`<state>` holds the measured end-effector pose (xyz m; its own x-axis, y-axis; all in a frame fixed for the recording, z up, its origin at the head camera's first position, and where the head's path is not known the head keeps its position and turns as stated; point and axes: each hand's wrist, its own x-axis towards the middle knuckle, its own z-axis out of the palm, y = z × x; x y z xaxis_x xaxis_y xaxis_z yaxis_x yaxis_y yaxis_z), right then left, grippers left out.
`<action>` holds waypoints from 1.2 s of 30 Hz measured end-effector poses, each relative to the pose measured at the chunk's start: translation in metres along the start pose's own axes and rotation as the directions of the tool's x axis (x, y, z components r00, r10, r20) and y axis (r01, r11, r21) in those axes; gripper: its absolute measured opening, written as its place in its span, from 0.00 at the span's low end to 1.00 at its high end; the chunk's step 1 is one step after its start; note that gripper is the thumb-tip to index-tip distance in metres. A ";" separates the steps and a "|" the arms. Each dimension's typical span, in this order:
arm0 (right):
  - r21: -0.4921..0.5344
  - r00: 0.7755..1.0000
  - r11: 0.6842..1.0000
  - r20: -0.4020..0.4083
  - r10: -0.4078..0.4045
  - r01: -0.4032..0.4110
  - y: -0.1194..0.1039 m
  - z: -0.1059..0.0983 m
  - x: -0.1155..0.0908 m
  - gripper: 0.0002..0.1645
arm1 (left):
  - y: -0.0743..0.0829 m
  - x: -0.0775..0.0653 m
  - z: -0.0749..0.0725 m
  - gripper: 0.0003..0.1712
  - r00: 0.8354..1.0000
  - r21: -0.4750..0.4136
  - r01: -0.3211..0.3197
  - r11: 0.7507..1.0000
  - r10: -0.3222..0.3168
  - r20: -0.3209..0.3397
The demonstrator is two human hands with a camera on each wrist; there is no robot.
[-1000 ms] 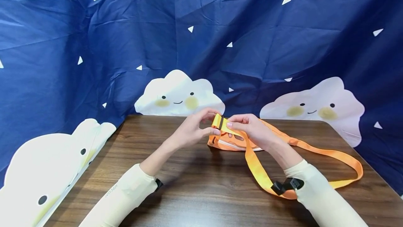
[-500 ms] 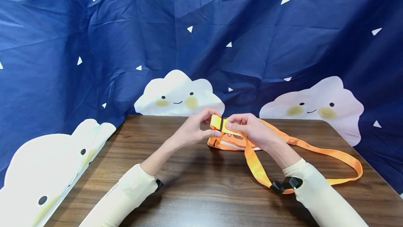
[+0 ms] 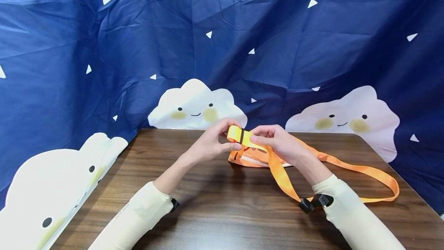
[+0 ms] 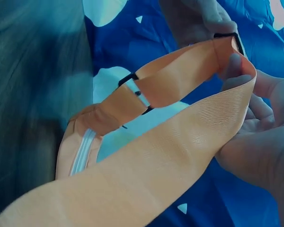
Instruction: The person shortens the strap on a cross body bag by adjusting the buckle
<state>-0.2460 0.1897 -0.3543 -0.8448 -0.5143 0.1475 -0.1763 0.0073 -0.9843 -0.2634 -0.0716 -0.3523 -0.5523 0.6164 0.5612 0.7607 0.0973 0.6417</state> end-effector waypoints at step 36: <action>-0.250 0.992 0.960 -0.006 0.129 -0.126 -0.010 0.011 -0.005 0.21 | 0.001 -0.003 0.014 0.42 0.998 0.115 -0.017 0.993 0.009 0.068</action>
<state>-0.2346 0.1830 -0.3467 -0.8636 -0.5037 0.0203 -0.1891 0.2864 -0.9392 -0.2563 -0.0622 -0.3611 -0.5206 0.6692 0.5302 0.8043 0.1761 0.5675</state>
